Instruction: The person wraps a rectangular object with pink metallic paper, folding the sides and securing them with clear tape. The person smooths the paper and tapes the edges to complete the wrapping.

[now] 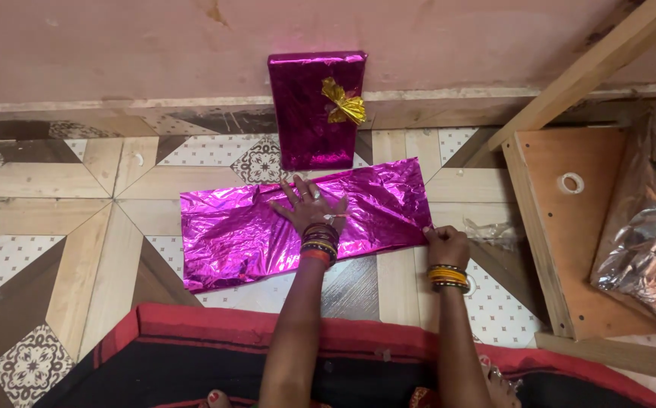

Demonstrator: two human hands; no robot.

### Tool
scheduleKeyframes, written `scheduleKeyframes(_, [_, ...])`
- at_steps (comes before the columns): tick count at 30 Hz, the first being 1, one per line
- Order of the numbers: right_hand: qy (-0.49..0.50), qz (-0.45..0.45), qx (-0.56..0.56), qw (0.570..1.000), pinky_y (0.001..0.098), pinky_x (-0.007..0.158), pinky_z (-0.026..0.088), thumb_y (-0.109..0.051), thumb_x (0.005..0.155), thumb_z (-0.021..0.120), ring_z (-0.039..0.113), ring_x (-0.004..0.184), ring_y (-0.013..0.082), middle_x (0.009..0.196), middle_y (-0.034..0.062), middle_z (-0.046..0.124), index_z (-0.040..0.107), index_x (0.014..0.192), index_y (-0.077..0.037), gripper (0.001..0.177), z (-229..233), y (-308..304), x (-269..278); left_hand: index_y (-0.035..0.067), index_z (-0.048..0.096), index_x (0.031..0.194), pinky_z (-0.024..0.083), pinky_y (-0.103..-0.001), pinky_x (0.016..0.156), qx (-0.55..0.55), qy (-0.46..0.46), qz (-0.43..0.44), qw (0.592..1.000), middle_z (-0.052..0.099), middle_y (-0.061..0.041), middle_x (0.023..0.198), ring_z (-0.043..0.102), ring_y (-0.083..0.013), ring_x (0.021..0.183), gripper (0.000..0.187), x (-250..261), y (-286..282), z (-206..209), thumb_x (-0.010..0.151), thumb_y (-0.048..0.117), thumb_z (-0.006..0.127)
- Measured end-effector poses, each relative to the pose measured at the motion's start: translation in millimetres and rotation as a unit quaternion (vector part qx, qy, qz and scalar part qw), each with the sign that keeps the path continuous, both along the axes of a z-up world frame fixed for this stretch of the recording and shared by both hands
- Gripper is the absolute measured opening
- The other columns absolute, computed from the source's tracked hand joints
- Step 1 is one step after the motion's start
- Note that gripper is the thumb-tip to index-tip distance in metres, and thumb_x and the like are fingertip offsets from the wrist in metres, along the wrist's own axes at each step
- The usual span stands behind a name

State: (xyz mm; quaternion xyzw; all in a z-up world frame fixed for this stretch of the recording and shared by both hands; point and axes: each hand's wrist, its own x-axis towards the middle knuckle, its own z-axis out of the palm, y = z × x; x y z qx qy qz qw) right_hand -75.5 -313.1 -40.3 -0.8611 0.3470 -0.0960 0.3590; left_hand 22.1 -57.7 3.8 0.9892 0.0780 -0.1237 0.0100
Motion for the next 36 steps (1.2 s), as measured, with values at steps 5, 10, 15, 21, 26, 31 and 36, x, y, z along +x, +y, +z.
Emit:
scheduleKeyframes(5, [-0.013,0.022,-0.162,0.986,0.0490,0.072,0.053,-0.031,0.086,0.082,0.064,0.085,0.0348,0.096,0.0158,0.062,0.070,0.090,-0.004,0.030,16.9,31.5,-5.5,0.010,0.007,0.163,-0.004,-0.076,0.113,-0.011,0.131,0.026,0.991,-0.009,-0.023,0.168,-0.013,-0.0470,0.151,0.134,9.5,-10.5,29.9,0.070,0.101,0.033])
scheduleKeyframes(10, [-0.055,0.050,-0.241,0.968,0.0504,0.070,0.052,-0.040,0.081,0.086,0.062,0.090,0.0404,0.099,0.0206,0.059,0.064,0.098,-0.001,0.048,20.7,40.7,-5.0,0.009,0.010,0.162,-0.002,-0.077,0.112,-0.027,0.105,0.033,0.994,-0.010,-0.025,0.167,-0.013,-0.0495,0.152,0.133,6.2,-12.1,41.5,0.070,0.101,0.035])
scheduleKeyframes(15, [-0.030,0.055,-0.198,0.978,0.0501,0.071,0.053,-0.038,0.076,0.087,0.064,0.085,0.0403,0.096,0.0205,0.064,0.062,0.103,0.000,0.053,13.3,38.4,0.1,0.009,0.012,0.162,-0.001,-0.079,0.112,-0.032,0.095,0.041,0.994,-0.008,-0.026,0.168,-0.013,-0.0501,0.151,0.131,5.0,-12.6,40.5,0.071,0.100,0.038])
scheduleKeyframes(21, [0.076,0.051,-0.029,0.995,0.0440,0.069,0.053,-0.031,0.078,0.087,0.066,0.068,0.0327,0.073,0.0150,0.067,0.066,0.080,-0.003,0.035,12.2,8.3,15.0,0.009,0.015,0.162,0.001,-0.082,0.109,-0.039,0.100,0.062,0.992,-0.004,-0.030,0.167,-0.013,-0.0547,0.150,0.130,8.8,-19.5,40.4,0.071,0.096,0.048])
scheduleKeyframes(26, [-0.016,0.087,0.042,0.995,0.0396,0.060,0.047,-0.021,0.085,0.082,0.055,0.060,0.0235,0.066,0.0106,0.062,0.064,0.078,0.001,0.029,3.3,-5.9,16.0,0.011,0.017,0.162,0.003,-0.085,0.108,-0.060,0.129,0.063,0.988,-0.003,-0.029,0.167,-0.015,-0.0576,0.149,0.128,14.8,-18.3,40.8,0.070,0.095,0.049])
scheduleKeyframes(31, [-0.135,0.114,0.257,0.950,0.0247,0.058,0.043,-0.004,0.091,0.071,0.052,0.063,0.0067,0.071,-0.0018,0.061,0.064,0.081,-0.004,0.012,1.7,-4.5,18.6,0.008,0.016,0.161,0.004,-0.085,0.106,-0.061,0.135,0.064,0.987,-0.005,-0.034,0.166,-0.016,-0.0586,0.147,0.132,17.1,-18.1,38.3,0.070,0.095,0.053])
scheduleKeyframes(36, [-0.156,0.162,0.274,0.935,0.0198,0.059,0.044,0.001,0.092,0.069,0.053,0.063,0.0031,0.071,-0.0026,0.061,0.060,0.082,-0.004,0.015,25.7,23.9,15.9,0.010,0.015,0.163,0.004,-0.084,0.107,-0.059,0.121,0.084,0.987,-0.003,-0.032,0.167,-0.017,-0.0584,0.147,0.131,16.6,-21.0,40.5,0.070,0.094,0.054])
